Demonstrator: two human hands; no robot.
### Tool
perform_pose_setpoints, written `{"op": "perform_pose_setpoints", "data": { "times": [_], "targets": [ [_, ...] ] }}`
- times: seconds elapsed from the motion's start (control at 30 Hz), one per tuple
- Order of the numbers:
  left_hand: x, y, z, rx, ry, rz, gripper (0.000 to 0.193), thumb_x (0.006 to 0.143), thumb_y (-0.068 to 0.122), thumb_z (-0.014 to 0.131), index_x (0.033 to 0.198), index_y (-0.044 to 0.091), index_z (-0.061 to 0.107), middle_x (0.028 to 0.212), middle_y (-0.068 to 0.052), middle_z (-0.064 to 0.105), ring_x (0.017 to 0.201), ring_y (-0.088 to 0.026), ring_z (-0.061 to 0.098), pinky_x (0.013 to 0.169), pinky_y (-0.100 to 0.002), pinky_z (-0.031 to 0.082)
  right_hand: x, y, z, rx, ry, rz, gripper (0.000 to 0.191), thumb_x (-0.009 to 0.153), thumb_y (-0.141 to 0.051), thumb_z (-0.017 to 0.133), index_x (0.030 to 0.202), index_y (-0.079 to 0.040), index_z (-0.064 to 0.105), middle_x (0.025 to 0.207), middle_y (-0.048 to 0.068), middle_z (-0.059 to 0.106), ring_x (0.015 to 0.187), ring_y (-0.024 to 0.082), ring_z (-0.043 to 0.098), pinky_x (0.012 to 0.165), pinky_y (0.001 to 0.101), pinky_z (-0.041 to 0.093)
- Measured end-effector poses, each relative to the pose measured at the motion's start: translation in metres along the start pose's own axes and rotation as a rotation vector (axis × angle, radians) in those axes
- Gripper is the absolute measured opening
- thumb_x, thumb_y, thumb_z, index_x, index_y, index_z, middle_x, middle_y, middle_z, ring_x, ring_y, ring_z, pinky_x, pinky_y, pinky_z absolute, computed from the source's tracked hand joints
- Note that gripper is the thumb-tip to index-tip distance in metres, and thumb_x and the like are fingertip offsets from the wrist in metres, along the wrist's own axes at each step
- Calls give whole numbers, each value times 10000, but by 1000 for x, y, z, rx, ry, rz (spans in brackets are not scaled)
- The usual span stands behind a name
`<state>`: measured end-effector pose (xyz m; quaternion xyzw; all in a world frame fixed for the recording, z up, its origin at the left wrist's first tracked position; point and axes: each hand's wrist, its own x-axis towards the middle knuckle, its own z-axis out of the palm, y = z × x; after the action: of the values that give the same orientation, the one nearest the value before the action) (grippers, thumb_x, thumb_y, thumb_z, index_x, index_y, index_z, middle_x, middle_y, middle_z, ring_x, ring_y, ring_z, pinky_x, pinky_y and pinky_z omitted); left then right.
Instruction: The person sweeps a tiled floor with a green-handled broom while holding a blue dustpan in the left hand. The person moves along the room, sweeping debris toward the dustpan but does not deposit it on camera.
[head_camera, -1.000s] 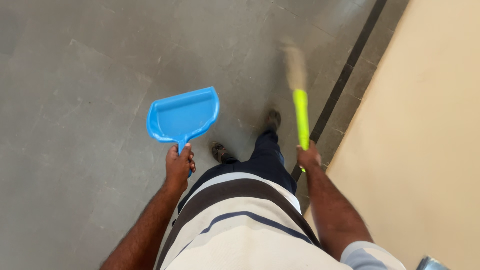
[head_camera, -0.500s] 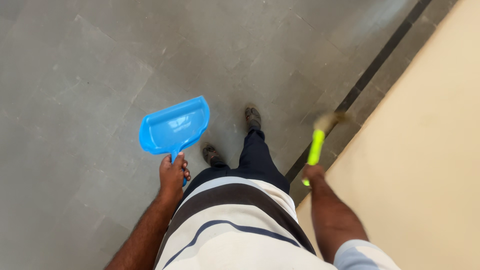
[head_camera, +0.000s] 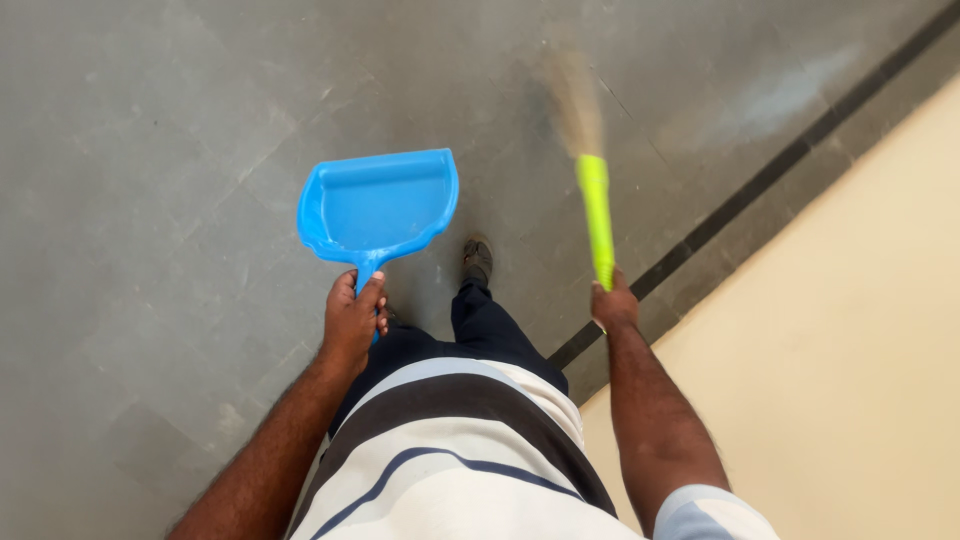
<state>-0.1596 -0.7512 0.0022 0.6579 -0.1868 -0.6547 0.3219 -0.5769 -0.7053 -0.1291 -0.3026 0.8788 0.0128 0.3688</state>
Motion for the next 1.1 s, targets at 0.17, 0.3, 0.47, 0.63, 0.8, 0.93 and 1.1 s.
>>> {"op": "perform_pose_setpoints", "data": {
  "times": [0.17,0.3,0.47,0.63,0.8,0.93,1.1],
  "targets": [
    [-5,-3,-1,-22,127,32,273,1008,274,620,1020,21,518,727,-30,531,505,-103,487,436,-285,426,65,8,-51,625,-101,176,289,1033,-251,621,1216,-46,530,817,138,588,591,271,582,481,434,475],
    [-20,-20,-10,-141,274,-29,238,992,283,613,1027,57,546,721,-20,523,505,-97,484,439,-279,422,112,-18,-90,829,-162,459,210,1040,-243,606,1098,-56,530,740,72,557,559,184,547,467,341,477],
    [-51,-58,-21,-298,473,-69,248,989,268,628,1021,51,511,722,-30,521,511,-105,480,442,-284,415,110,-74,-65,23,-211,301,316,1003,-164,659,1227,50,599,941,226,702,714,314,684,573,445,559],
    [-66,-82,-15,-434,597,-83,239,980,264,630,1027,60,515,723,-23,524,518,-102,486,449,-283,422,81,-160,4,-765,-264,-348,421,981,-251,573,1376,-105,592,1290,192,680,1191,378,659,1003,467,533],
    [-66,-101,-5,-546,650,-42,244,983,267,631,1019,52,521,717,-24,525,505,-106,485,439,-286,414,23,-275,76,-1072,-384,-771,374,999,-208,537,1342,-74,607,1290,196,672,1203,342,655,998,445,544],
    [-51,-106,-16,-646,668,-16,251,974,262,634,1024,39,531,709,-29,530,485,-115,482,426,-296,411,-20,-347,109,-906,-473,-776,436,1000,-266,558,1394,-79,555,1227,216,707,1076,372,723,939,454,572],
    [-54,-111,-43,-698,734,-60,256,974,262,632,1041,32,543,715,-34,534,497,-111,490,435,-301,415,-32,-355,119,-614,-391,-965,496,975,-331,613,1391,-69,543,1082,236,720,841,365,718,777,474,579]
  ]
}}
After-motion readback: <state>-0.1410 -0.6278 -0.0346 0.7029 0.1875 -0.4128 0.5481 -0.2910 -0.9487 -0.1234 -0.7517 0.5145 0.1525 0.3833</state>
